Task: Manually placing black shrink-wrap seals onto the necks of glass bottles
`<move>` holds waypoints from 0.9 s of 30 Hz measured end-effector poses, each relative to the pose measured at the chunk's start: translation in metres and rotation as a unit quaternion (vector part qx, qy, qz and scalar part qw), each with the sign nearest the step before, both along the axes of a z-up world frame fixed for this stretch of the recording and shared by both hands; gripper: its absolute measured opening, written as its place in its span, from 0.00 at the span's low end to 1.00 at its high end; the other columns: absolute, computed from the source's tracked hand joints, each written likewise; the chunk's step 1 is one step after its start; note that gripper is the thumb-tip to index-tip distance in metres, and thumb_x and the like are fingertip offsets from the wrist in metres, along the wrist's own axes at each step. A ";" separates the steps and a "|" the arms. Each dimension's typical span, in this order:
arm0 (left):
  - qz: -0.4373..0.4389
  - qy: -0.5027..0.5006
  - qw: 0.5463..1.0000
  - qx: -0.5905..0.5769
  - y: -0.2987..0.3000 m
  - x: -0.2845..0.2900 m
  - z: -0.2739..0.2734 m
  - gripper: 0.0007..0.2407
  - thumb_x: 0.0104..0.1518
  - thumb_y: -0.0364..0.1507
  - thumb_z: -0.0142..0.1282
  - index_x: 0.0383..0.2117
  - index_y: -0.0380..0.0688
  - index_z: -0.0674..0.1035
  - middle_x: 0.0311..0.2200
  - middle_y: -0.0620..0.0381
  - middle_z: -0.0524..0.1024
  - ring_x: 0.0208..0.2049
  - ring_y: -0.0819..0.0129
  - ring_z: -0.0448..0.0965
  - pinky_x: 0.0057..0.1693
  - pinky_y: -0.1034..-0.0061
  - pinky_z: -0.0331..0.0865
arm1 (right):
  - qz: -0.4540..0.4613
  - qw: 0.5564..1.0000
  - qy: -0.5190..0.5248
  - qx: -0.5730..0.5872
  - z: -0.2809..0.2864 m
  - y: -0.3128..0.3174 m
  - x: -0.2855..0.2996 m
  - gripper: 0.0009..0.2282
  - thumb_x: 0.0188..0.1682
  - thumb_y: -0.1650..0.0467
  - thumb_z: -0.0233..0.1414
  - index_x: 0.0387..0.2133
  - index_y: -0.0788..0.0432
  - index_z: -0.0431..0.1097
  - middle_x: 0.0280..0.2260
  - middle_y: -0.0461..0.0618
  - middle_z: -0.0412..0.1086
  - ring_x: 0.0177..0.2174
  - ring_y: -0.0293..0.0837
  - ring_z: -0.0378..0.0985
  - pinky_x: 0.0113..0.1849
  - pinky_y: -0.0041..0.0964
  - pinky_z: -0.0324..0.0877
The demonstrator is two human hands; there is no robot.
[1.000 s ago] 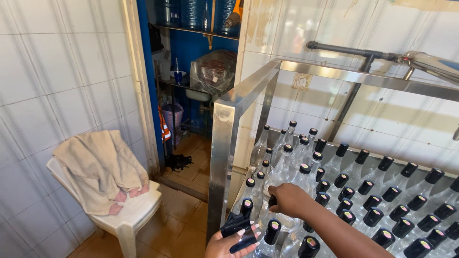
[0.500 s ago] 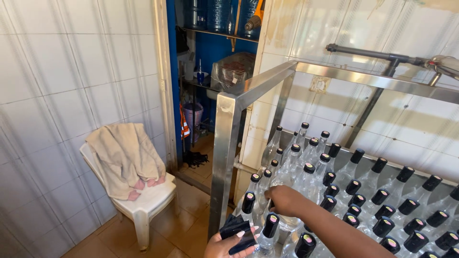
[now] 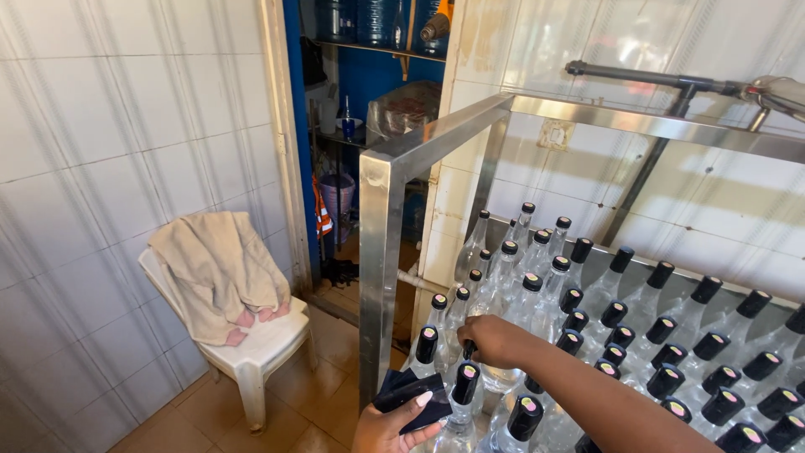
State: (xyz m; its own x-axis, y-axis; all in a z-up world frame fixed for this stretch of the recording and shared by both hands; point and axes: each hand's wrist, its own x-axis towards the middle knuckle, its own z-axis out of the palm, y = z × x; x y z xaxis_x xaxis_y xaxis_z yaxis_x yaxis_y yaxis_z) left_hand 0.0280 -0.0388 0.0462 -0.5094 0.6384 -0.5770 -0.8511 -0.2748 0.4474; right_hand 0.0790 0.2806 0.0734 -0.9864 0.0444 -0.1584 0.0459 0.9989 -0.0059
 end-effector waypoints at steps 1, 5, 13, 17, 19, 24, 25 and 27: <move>-0.002 0.020 1.000 0.013 0.002 -0.003 -0.006 0.17 0.54 0.13 0.69 0.52 0.19 0.84 0.50 0.29 0.85 0.50 0.33 0.85 0.52 0.38 0.83 | 0.014 1.000 0.011 0.001 -0.001 0.000 -0.001 0.13 0.44 0.71 0.69 0.41 0.53 0.78 0.43 0.53 0.76 0.41 0.57 0.79 0.41 0.52 0.71; -0.002 0.054 0.998 0.032 -0.002 -0.013 -0.001 0.15 0.52 0.11 0.70 0.47 0.12 0.85 0.45 0.23 0.86 0.44 0.31 0.86 0.50 0.39 0.85 | -0.036 0.999 -0.015 -0.018 0.006 -0.005 0.006 0.13 0.47 0.70 0.67 0.44 0.52 0.78 0.47 0.51 0.76 0.45 0.55 0.79 0.45 0.50 0.73; -0.143 0.143 0.977 0.073 -0.040 -0.109 0.000 0.12 0.56 0.12 0.69 0.46 0.17 0.90 0.45 0.18 0.90 0.32 0.29 0.90 0.44 0.57 0.85 | -0.196 0.906 0.374 0.036 0.109 -0.168 0.086 0.08 0.53 0.55 0.60 0.36 0.41 0.78 0.31 0.36 0.79 0.28 0.43 0.83 0.32 0.40 0.74; -0.179 0.211 0.945 0.176 -0.035 -0.199 -0.055 0.12 0.52 0.14 0.70 0.43 0.18 0.87 0.51 0.21 0.88 0.41 0.23 0.90 0.52 0.36 0.90 | -0.316 0.829 0.136 -0.440 -0.099 -0.129 -0.026 0.14 0.54 0.60 0.60 0.25 0.55 0.83 0.32 0.42 0.82 0.30 0.36 0.92 0.38 0.30 0.84; -0.209 0.210 0.948 0.117 -0.062 -0.232 -0.032 0.12 0.53 0.12 0.70 0.43 0.16 0.88 0.46 0.22 0.89 0.38 0.31 0.90 0.50 0.51 0.89 | -0.122 0.828 0.514 -0.187 -0.018 -0.261 -0.065 0.17 0.52 0.50 0.61 0.45 0.41 0.86 0.44 0.39 0.82 0.36 0.32 0.89 0.43 0.26 0.76; -0.223 0.218 0.945 0.096 -0.077 -0.305 -0.045 0.13 0.52 0.13 0.72 0.44 0.17 0.88 0.42 0.17 0.88 0.35 0.29 0.91 0.48 0.54 0.90 | -0.154 0.789 0.484 -0.346 -0.024 -0.266 -0.162 0.08 0.41 0.66 0.75 0.32 0.50 0.90 0.28 0.39 0.82 0.27 0.32 0.81 0.29 0.25 0.72; -0.217 0.213 0.947 0.099 -0.074 -0.318 -0.062 0.14 0.51 0.13 0.73 0.45 0.21 0.87 0.47 0.18 0.89 0.36 0.30 0.92 0.47 0.52 0.90 | -0.204 0.774 0.475 -0.367 -0.041 -0.267 -0.175 0.08 0.40 0.73 0.76 0.33 0.51 0.90 0.29 0.40 0.84 0.27 0.33 0.82 0.32 0.25 0.74; -0.333 0.047 0.917 0.213 -0.049 -0.364 -0.124 0.22 0.50 0.25 0.71 0.53 0.29 0.84 0.64 0.23 0.73 0.59 0.27 0.73 0.65 0.45 0.74 | -0.215 0.760 0.505 -0.350 -0.041 -0.276 -0.191 0.06 0.41 0.72 0.74 0.32 0.52 0.90 0.29 0.41 0.83 0.28 0.35 0.83 0.32 0.28 0.73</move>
